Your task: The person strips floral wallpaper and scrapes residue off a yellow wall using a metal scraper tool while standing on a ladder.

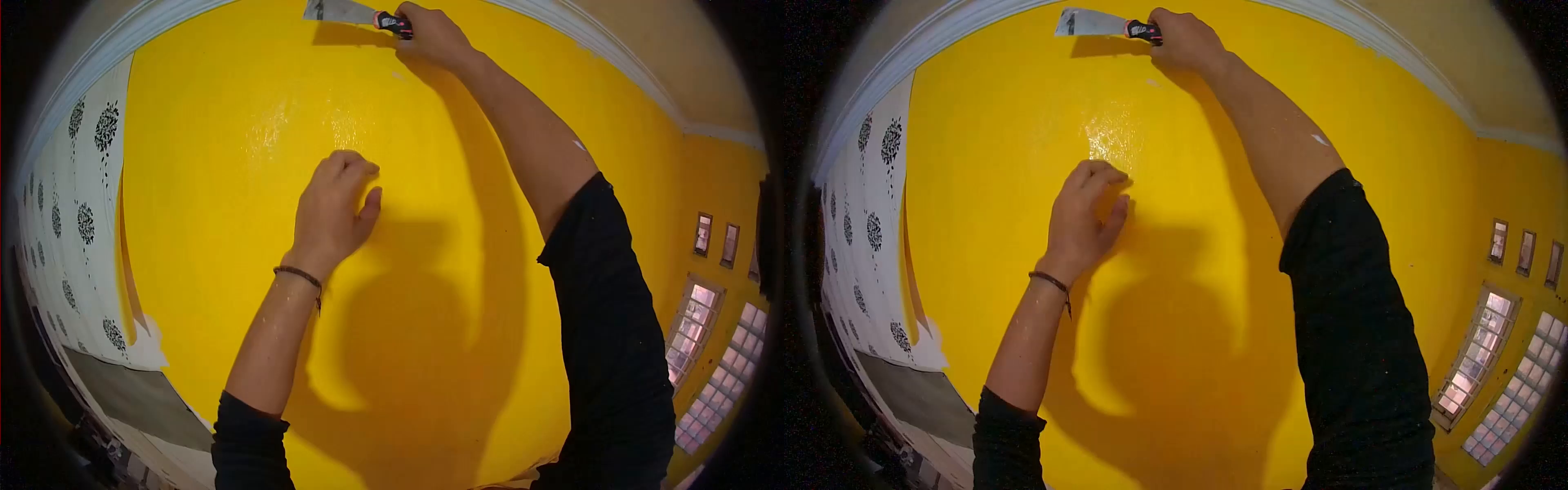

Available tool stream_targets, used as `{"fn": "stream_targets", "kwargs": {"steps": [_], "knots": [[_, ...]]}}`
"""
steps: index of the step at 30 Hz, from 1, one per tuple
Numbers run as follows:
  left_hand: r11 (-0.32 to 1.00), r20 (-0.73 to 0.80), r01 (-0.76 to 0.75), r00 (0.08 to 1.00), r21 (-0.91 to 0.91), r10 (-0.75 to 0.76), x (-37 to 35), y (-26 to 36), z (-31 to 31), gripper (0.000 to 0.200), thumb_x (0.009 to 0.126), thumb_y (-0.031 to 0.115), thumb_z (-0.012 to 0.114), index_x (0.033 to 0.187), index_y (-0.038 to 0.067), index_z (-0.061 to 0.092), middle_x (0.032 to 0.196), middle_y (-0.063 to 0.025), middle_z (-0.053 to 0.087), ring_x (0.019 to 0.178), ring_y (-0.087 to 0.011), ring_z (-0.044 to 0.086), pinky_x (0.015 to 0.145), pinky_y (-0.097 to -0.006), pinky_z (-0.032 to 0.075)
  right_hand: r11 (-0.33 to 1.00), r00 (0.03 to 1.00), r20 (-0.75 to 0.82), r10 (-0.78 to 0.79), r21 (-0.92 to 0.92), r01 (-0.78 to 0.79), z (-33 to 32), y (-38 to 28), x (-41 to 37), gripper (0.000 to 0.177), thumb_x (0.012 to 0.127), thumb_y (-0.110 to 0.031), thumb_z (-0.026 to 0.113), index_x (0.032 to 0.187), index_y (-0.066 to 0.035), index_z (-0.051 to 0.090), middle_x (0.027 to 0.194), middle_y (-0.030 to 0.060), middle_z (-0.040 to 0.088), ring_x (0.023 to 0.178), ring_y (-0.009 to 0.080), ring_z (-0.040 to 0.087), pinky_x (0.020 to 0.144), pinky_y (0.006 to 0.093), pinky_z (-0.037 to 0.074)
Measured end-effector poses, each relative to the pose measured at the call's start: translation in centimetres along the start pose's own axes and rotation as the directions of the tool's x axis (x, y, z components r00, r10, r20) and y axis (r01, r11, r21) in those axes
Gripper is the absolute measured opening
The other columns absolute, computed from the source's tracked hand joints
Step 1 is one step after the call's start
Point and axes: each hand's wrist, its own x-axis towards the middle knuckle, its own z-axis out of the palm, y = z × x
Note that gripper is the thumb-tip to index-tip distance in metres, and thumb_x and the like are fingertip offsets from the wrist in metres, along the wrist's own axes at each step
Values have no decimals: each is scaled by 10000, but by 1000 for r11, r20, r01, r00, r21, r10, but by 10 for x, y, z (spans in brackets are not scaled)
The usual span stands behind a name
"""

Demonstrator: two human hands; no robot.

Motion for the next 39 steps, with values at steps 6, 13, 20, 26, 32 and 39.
{"fn": "stream_targets", "kwargs": {"steps": [6,13,20,26,32,39], "knots": [[978,-62,-47,996,201,61,55,-21,6,330,815,158,678,1111,24,621,1143,-146,600,1086,-338,561,917,-419,478,973,999,-32,38,230,-30,-18,25,-25,349,751,-242,730,986,-29,585,807,105,613,721,231,602,671,354,483],[902,-100,-126,978,412,183,120,-27,28,298,829,186,676,1077,27,630,1139,-128,612,1061,-317,556,920,-411,457,826,959,105,265,489,-281,-54,15,-111,296,770,-247,726,883,-36,552,727,16,501,635,115,454,583,289,400],[798,-87,-59,987,600,138,144,-18,45,198,851,258,650,881,65,684,966,-83,648,915,-285,605,788,-416,497,626,829,205,521,568,-534,-80,4,-277,175,822,-95,678,880,-55,517,753,-15,495,697,65,435,635,236,396],[767,-68,-135,972,627,226,151,-18,51,167,873,228,607,858,88,697,902,-62,664,856,-276,633,738,-423,519,339,519,339,785,466,-817,-88,-24,-492,179,827,-36,672,854,-61,496,735,-31,481,670,63,434,618,236,403],[705,-13,-157,973,692,230,150,-5,51,221,949,212,553,915,7,629,924,-103,653,863,-247,619,780,-404,521,-61,41,384,922,248,-967,-108,-101,-683,164,820,-39,672,861,-59,514,699,3,536,541,75,469,500,250,420],[656,-6,-292,911,696,412,160,-41,57,194,953,233,509,917,51,569,948,-105,635,903,-318,618,765,-466,527,-562,-544,185,819,62,-825,-151,-164,-791,170,819,-24,640,865,-42,477,658,70,570,488,148,547,420,294,429]]}}
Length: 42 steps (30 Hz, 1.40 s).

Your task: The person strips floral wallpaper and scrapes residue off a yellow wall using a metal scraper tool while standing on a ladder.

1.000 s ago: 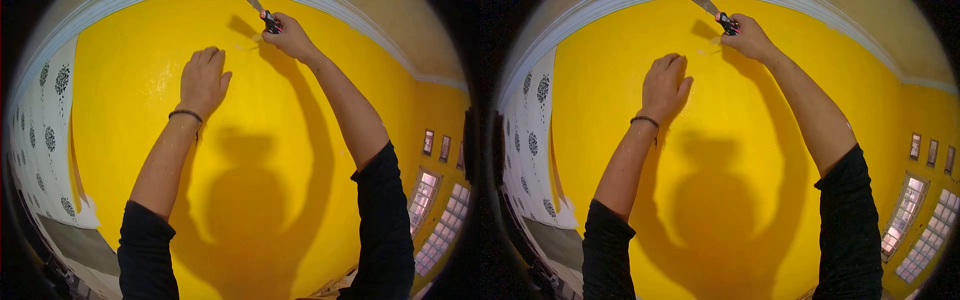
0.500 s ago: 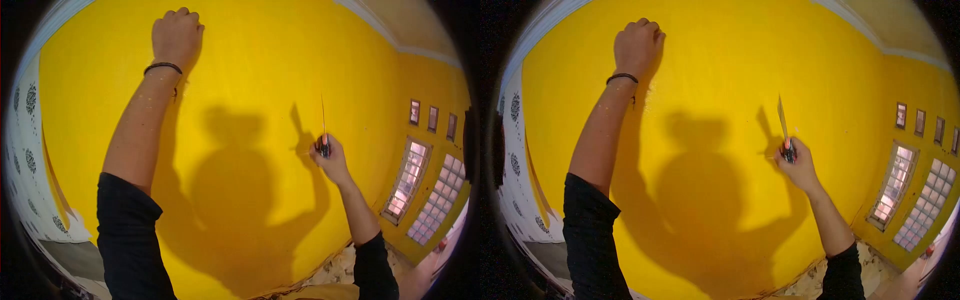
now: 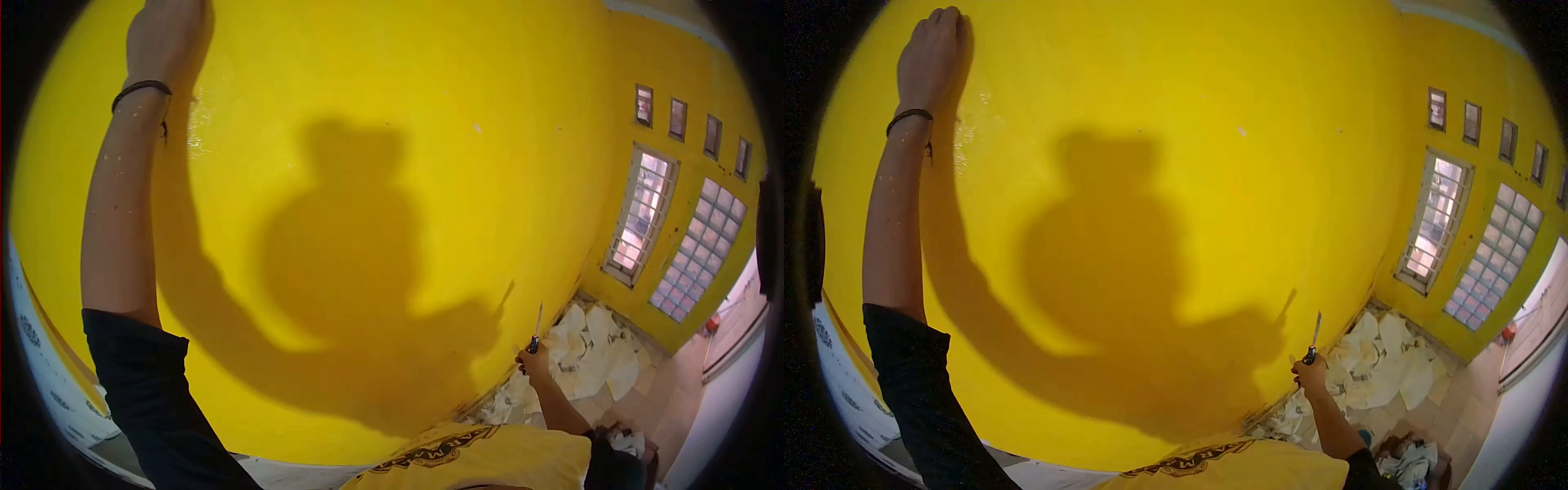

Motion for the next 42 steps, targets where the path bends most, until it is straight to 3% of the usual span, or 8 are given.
{"fn": "stream_targets", "kwargs": {"steps": [10,15,18,21,23,26,34,42], "knots": [[857,105,441,897,-267,-429,2,34,-13,408,1015,404,432,1209,90,607,1110,-136,681,1029,-313,647,831,-398,524,993,994,-58,-93,61,96,-36,7,12,209,778,52,626,929,-33,508,647,77,554,466,163,534,394,322,407],[106,229,360,768,-927,-598,-51,208,-104,110,807,113,729,825,90,623,782,-1,658,683,-98,608,622,-263,476,968,965,-132,-226,81,237,-33,-22,11,206,772,19,640,863,-58,472,651,36,502,459,130,486,416,312,405],[-425,508,356,798,-832,-325,-116,352,-172,160,797,0,664,941,55,624,872,-89,676,828,-267,653,783,-346,521,928,928,-170,-331,121,353,-30,-31,14,220,773,15,641,855,-71,456,666,28,481,471,121,469,435,300,411],[-111,362,506,737,-855,571,-231,476,-238,669,830,-54,489,1464,18,286,1539,-342,106,1397,-464,292,1038,-451,439,940,937,-174,-303,103,324,-34,-46,-1,226,772,18,635,892,-69,464,686,37,493,494,125,476,458,297,424],[-128,-17,491,224,-862,975,-279,500,-262,633,832,75,617,1424,41,396,1525,-336,189,1360,-450,367,1081,-468,392,922,889,-297,-349,59,382,-37,-47,0,170,786,15,607,910,-35,502,724,61,548,579,152,537,527,309,462],[-313,35,611,487,-727,873,-337,498,-282,607,848,204,690,1378,32,447,1441,-247,410,1255,-365,506,1017,-456,449,939,895,-284,-343,-142,314,-72,-19,23,117,813,-2,581,911,-15,519,757,80,591,638,172,571,574,322,476],[-295,473,837,513,-460,717,-354,422,-274,281,840,137,673,1097,27,636,888,-109,663,760,-265,646,731,-381,526,755,817,-93,-569,-452,475,-44,-47,11,281,948,-225,581,1093,12,539,717,100,557,596,184,536,546,367,425],[-288,620,885,463,-366,634,-428,391,-324,259,858,137,658,1089,23,629,965,-119,651,795,-232,654,764,-352,530,685,694,-21,-719,147,714,109,-234,31,309,1000,-254,491,1119,28,534,768,130,603,655,189,567,617,340,460]]}}
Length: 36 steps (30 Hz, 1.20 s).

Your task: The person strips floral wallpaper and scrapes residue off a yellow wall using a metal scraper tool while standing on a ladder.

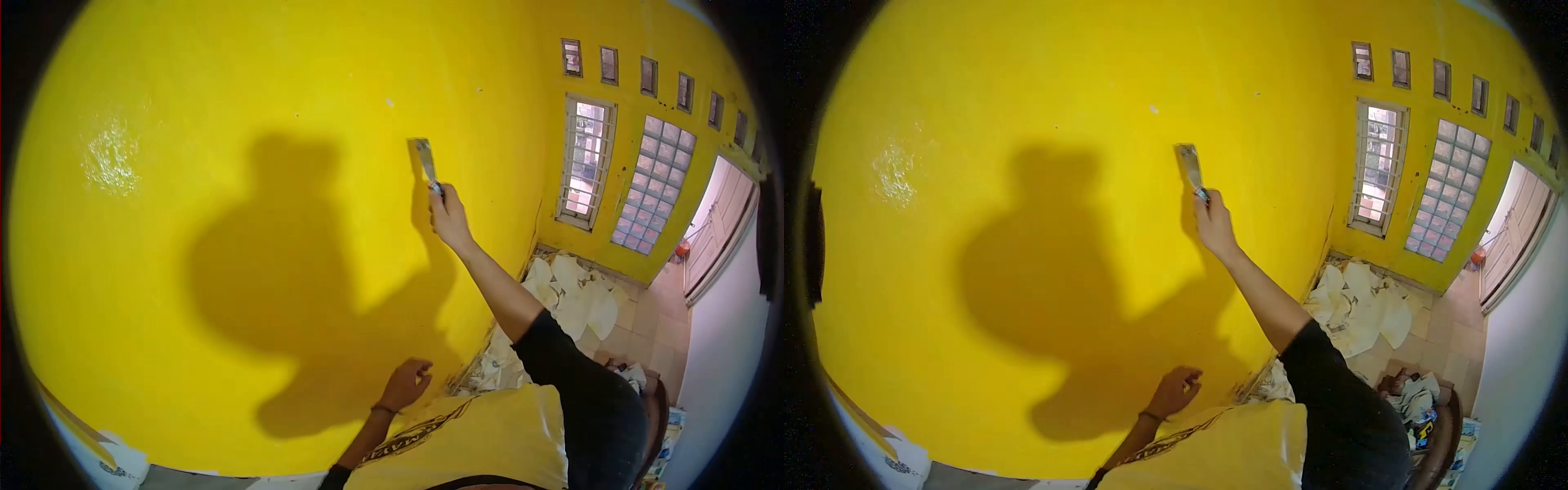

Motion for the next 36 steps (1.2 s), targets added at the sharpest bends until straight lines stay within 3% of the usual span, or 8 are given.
{"fn": "stream_targets", "kwargs": {"steps": [5,8,16,18,21,25,28,36], "knots": [[910,29,409,913,-74,-408,-118,-113,41,323,876,203,670,1137,15,638,996,-133,688,878,-209,681,810,-348,543,992,994,-19,-106,-68,104,36,-42,41,311,994,-276,494,1084,19,530,761,122,595,646,194,572,598,346,457],[693,119,705,709,-155,-695,-182,-140,50,300,891,169,644,1149,16,651,1028,-134,702,913,-200,684,829,-347,544,987,995,-40,-89,-140,82,37,-56,64,303,993,-281,499,1048,15,535,763,101,587,669,178,565,624,342,453],[363,76,722,496,-589,-865,-263,-226,112,340,883,145,653,1197,17,632,1051,-125,704,956,-214,681,820,-327,544,974,981,-110,-157,-181,136,42,-43,61,309,1000,-296,500,1011,9,546,722,72,574,639,147,546,593,320,443],[631,-23,686,670,-362,-742,-245,-185,96,345,894,169,663,1197,9,626,1056,-131,704,933,-207,692,807,-318,552,983,978,-106,-181,-63,175,42,-57,81,326,1002,-310,504,1032,11,557,720,63,572,623,134,537,574,305,433],[694,13,598,761,-400,-649,-220,-184,77,373,894,212,685,1190,-5,618,1035,-128,709,907,-199,701,794,-312,561,976,972,-94,-214,-64,208,38,-75,92,327,988,-299,515,1039,21,562,724,102,593,633,182,561,586,334,441],[750,-112,607,753,-262,-648,-192,-144,67,408,884,251,708,1181,-12,614,1020,-125,710,888,-196,705,794,-318,566,938,948,-47,-314,-174,301,35,-89,81,349,971,-313,528,1063,21,564,718,157,624,629,271,613,597,384,464],[752,-34,554,797,-358,-603,-192,-159,76,427,874,269,719,1180,-9,616,1018,-131,709,883,-193,705,791,-316,568,907,931,-6,-365,-229,354,41,-109,75,340,970,-309,522,1081,9,570,745,186,644,663,323,638,613,401,478],[666,52,710,692,-231,-720,-191,-121,76,477,872,263,707,1256,12,575,1124,-146,674,995,-255,677,891,-375,533,904,934,-38,-356,-266,334,51,-122,78,374,959,-344,512,1070,9,563,799,244,658,744,413,653,650,458,492]]}}
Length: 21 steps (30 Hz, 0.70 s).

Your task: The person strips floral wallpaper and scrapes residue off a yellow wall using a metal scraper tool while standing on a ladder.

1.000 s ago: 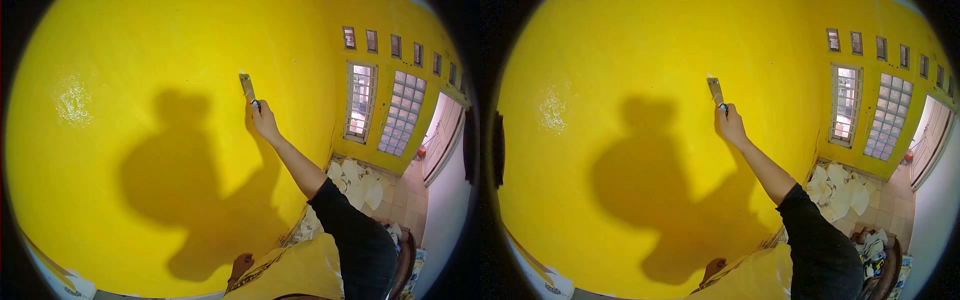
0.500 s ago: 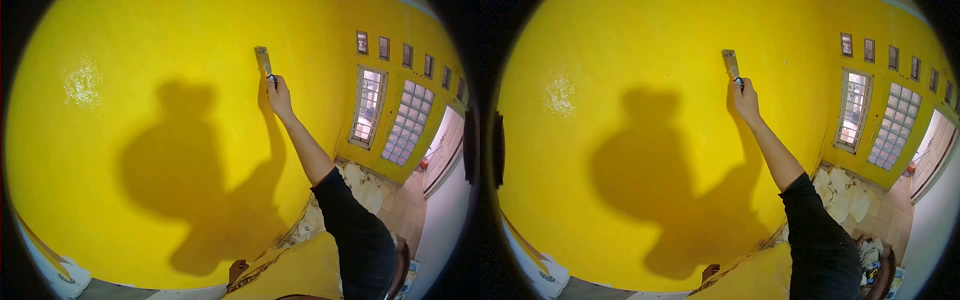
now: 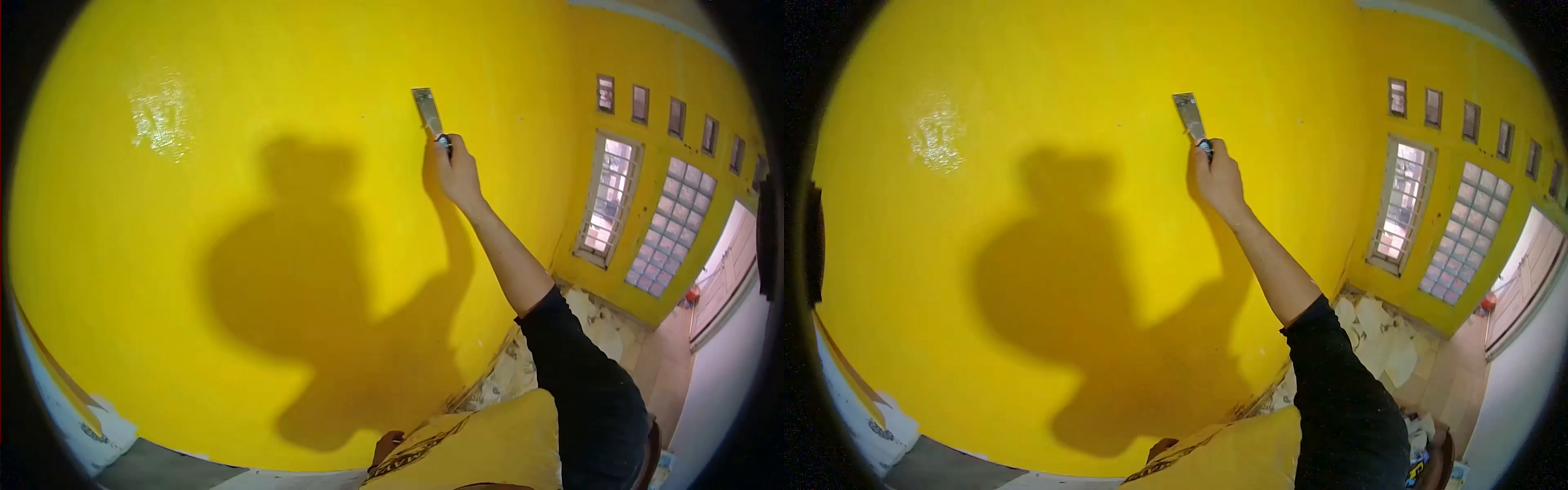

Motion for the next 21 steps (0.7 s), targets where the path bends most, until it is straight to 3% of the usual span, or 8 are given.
{"fn": "stream_targets", "kwargs": {"steps": [4,11,19,21], "knots": [[999,20,40,999,-26,-39,3,0,2,489,866,272,708,1259,15,573,1138,-149,667,1009,-261,670,901,-380,527,999,999,42,29,-30,-27,0,-12,12,325,967,-316,498,1003,3,545,777,240,647,723,415,644,633,476,480],[992,12,102,995,-75,-101,5,-8,0,510,855,289,710,1265,20,570,1163,-153,655,1032,-271,657,917,-388,516,1000,979,203,-14,-12,17,-2,-14,-63,319,959,-282,519,1153,-30,542,812,218,655,747,409,651,653,479,491],[982,-15,156,987,-104,-159,-9,-31,0,534,842,309,712,1271,25,567,1192,-159,641,1058,-282,642,936,-398,503,992,970,223,-94,-58,110,1,-44,-51,329,955,-295,520,1148,-30,546,804,222,654,732,418,644,646,485,489],[977,-34,174,983,-124,-180,-16,-43,3,540,839,314,713,1272,27,566,1199,-160,638,1064,-285,638,941,-400,500,986,976,159,-149,-54,160,8,-44,-42,326,952,-294,525,1132,-24,554,822,228,658,737,410,648,648,468,494]]}}
